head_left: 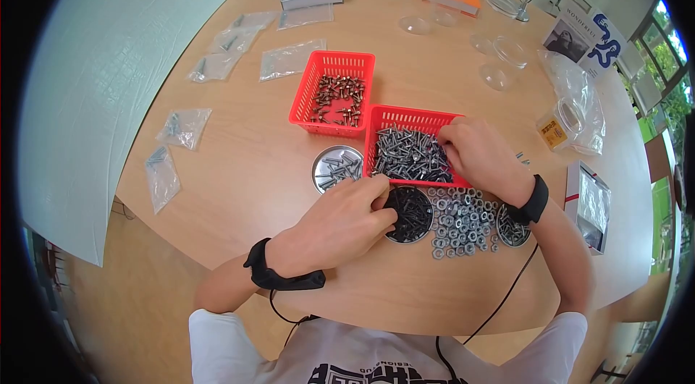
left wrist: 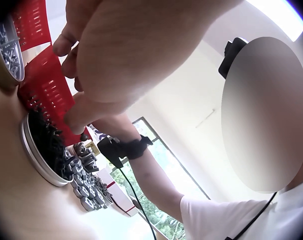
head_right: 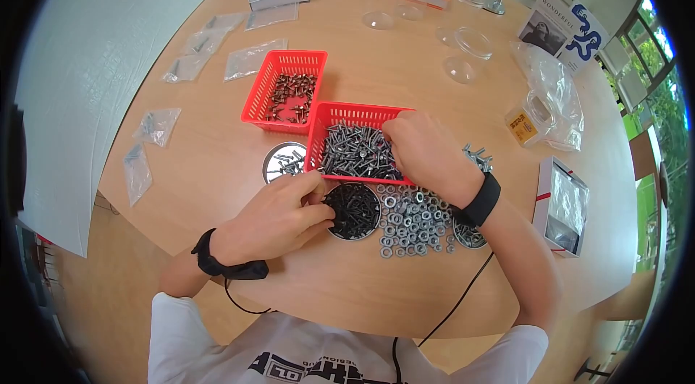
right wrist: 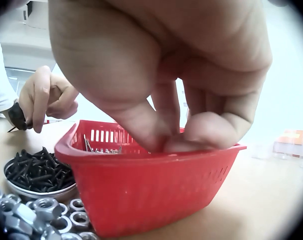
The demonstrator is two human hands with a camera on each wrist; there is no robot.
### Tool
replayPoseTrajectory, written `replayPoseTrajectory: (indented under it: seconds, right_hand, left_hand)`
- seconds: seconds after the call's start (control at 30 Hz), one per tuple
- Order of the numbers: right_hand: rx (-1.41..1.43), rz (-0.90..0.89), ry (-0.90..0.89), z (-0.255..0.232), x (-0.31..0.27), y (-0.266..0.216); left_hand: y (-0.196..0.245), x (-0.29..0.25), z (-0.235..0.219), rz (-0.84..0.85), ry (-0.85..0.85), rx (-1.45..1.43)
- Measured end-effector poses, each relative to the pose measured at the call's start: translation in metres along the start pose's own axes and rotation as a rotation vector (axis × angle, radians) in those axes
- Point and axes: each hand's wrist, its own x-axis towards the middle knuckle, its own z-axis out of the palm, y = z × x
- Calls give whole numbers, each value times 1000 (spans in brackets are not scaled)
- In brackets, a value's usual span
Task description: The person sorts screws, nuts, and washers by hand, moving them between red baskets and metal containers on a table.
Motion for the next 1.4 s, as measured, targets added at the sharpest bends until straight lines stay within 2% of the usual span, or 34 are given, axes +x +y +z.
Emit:
replayPoseTrajectory:
  seconds: [0.03, 0.13, 0.33, 0.43, 0.63, 0.83, 1.23, 1.4]
  right_hand:
    - [28, -60, -26, 0, 2, 4]
    - [15, 20, -118, 0, 9, 2]
    - [-176, 73, -270, -1, 24, -7]
    - [-159, 62, -213, 7, 28, -1]
    - [-257, 142, -216, 11, 27, -14]
    - [-195, 234, -131, 13, 27, -17]
    - [-326, 209, -141, 20, 29, -17]
    - [-332, 225, -217, 18, 30, -23]
  left_hand:
    - [1, 0, 0, 0, 10, -12]
    - [1, 0, 0, 7, 14, -28]
    - [-4, 0, 2, -1, 11, -33]
    - [-7, -1, 2, -2, 8, -40]
    - [-9, -1, 4, -11, -1, -46]
    - [-11, -2, 6, -1, 6, -42]
    - [-11, -7, 8, 2, 12, -17]
    - [-15, -9, 12, 33, 30, -18]
